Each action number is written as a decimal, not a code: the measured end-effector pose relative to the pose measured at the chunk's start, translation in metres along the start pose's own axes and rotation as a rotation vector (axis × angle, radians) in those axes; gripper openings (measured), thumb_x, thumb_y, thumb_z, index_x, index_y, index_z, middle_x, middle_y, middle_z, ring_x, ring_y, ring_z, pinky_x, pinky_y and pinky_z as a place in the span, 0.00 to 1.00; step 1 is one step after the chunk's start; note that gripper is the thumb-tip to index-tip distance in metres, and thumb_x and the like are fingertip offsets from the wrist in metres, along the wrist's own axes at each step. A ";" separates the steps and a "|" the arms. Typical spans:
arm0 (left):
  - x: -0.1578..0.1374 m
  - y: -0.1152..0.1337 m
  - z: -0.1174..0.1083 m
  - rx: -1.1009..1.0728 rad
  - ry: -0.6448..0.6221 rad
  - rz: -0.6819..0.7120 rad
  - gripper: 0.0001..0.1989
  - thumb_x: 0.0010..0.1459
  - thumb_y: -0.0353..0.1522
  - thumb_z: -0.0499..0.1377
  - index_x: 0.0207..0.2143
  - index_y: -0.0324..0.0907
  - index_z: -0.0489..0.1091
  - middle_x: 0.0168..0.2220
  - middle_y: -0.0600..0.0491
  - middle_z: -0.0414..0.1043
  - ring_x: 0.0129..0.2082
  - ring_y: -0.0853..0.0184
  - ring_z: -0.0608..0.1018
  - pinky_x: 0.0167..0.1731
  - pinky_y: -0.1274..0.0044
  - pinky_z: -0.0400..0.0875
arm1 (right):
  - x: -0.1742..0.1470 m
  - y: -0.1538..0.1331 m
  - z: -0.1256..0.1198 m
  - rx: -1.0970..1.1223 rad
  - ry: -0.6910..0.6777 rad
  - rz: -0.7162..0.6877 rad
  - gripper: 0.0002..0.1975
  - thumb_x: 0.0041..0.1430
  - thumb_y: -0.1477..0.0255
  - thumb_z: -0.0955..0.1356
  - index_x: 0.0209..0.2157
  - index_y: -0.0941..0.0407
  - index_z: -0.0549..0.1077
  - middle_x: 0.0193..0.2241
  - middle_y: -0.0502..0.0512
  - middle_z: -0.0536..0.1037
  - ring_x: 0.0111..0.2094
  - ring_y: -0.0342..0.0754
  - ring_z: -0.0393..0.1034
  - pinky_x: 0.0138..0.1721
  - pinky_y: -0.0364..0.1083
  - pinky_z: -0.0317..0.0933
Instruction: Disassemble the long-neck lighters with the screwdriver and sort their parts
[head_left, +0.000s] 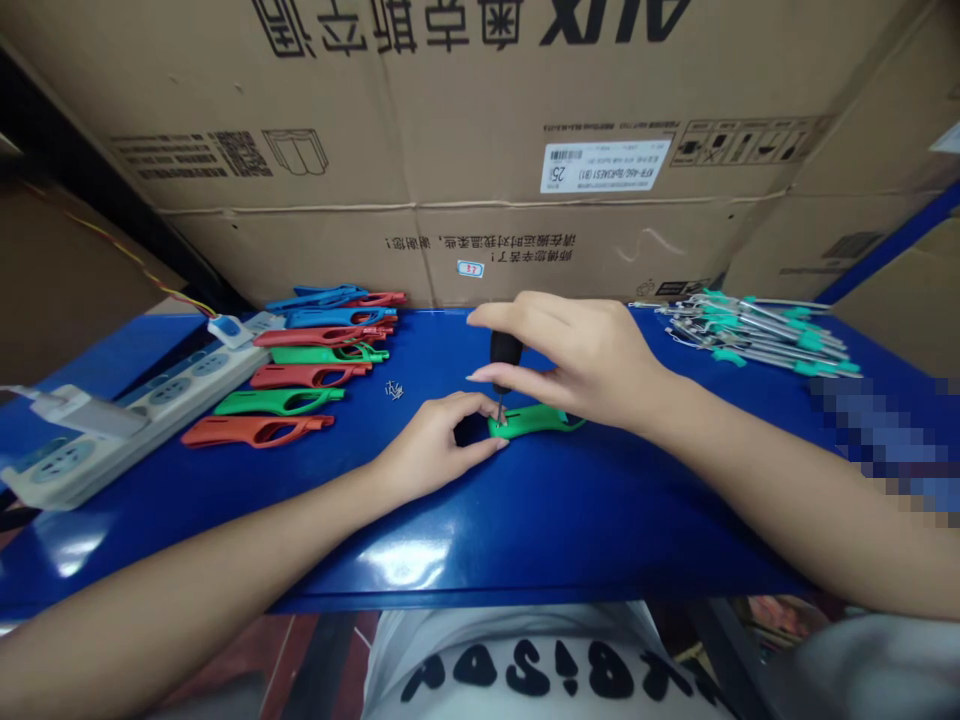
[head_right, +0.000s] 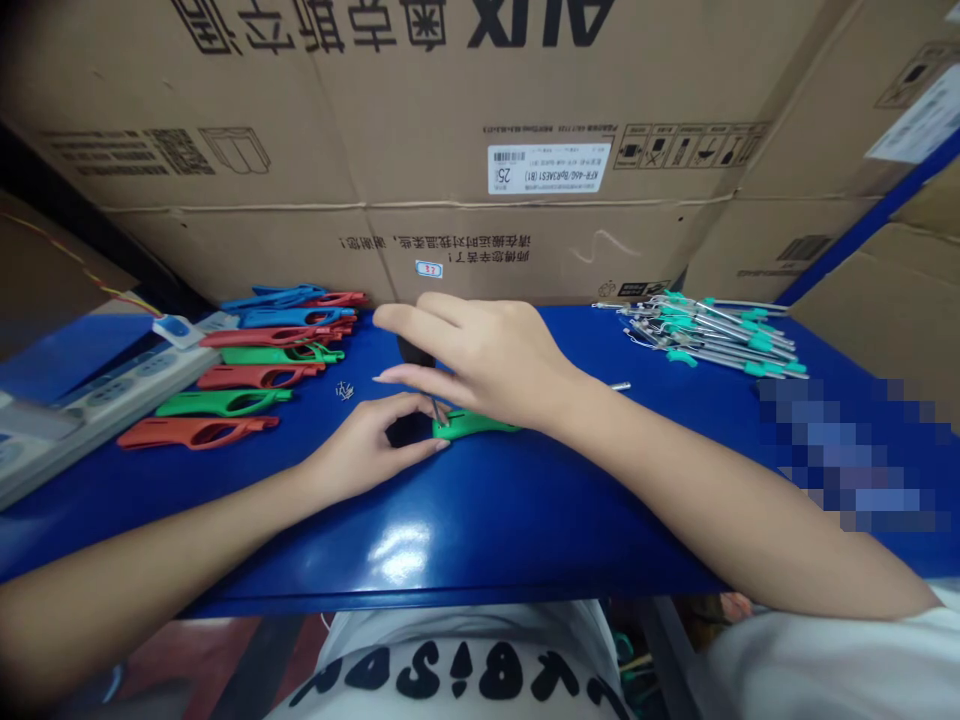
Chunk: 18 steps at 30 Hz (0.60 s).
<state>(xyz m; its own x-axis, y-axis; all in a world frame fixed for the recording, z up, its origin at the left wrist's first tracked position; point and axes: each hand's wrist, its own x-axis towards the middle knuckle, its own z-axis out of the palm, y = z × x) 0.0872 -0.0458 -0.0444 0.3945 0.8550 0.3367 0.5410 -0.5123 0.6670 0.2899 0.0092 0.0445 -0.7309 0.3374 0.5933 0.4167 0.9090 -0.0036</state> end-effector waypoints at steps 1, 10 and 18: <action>0.000 0.000 0.000 0.004 0.003 0.000 0.07 0.59 0.31 0.66 0.40 0.42 0.73 0.42 0.53 0.80 0.44 0.63 0.81 0.50 0.72 0.73 | 0.000 0.000 0.000 0.026 -0.002 -0.003 0.24 0.72 0.58 0.60 0.61 0.55 0.68 0.45 0.58 0.80 0.43 0.51 0.75 0.42 0.47 0.68; 0.000 0.000 0.000 0.004 -0.009 -0.011 0.08 0.59 0.32 0.66 0.41 0.43 0.73 0.43 0.52 0.80 0.45 0.62 0.81 0.51 0.69 0.73 | 0.001 0.002 0.006 0.076 0.050 0.157 0.22 0.67 0.57 0.66 0.54 0.57 0.73 0.47 0.58 0.81 0.43 0.51 0.76 0.41 0.46 0.67; -0.001 0.000 0.000 0.014 -0.010 -0.022 0.07 0.59 0.32 0.65 0.40 0.42 0.73 0.42 0.52 0.80 0.44 0.61 0.81 0.49 0.69 0.73 | 0.002 -0.002 0.000 0.216 0.045 0.136 0.20 0.72 0.64 0.60 0.58 0.57 0.71 0.47 0.57 0.81 0.37 0.45 0.76 0.41 0.44 0.66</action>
<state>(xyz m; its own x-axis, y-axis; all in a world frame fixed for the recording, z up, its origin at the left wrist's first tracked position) 0.0869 -0.0465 -0.0439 0.3898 0.8654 0.3150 0.5599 -0.4943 0.6650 0.2873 0.0086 0.0459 -0.6492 0.4534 0.6107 0.3811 0.8887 -0.2548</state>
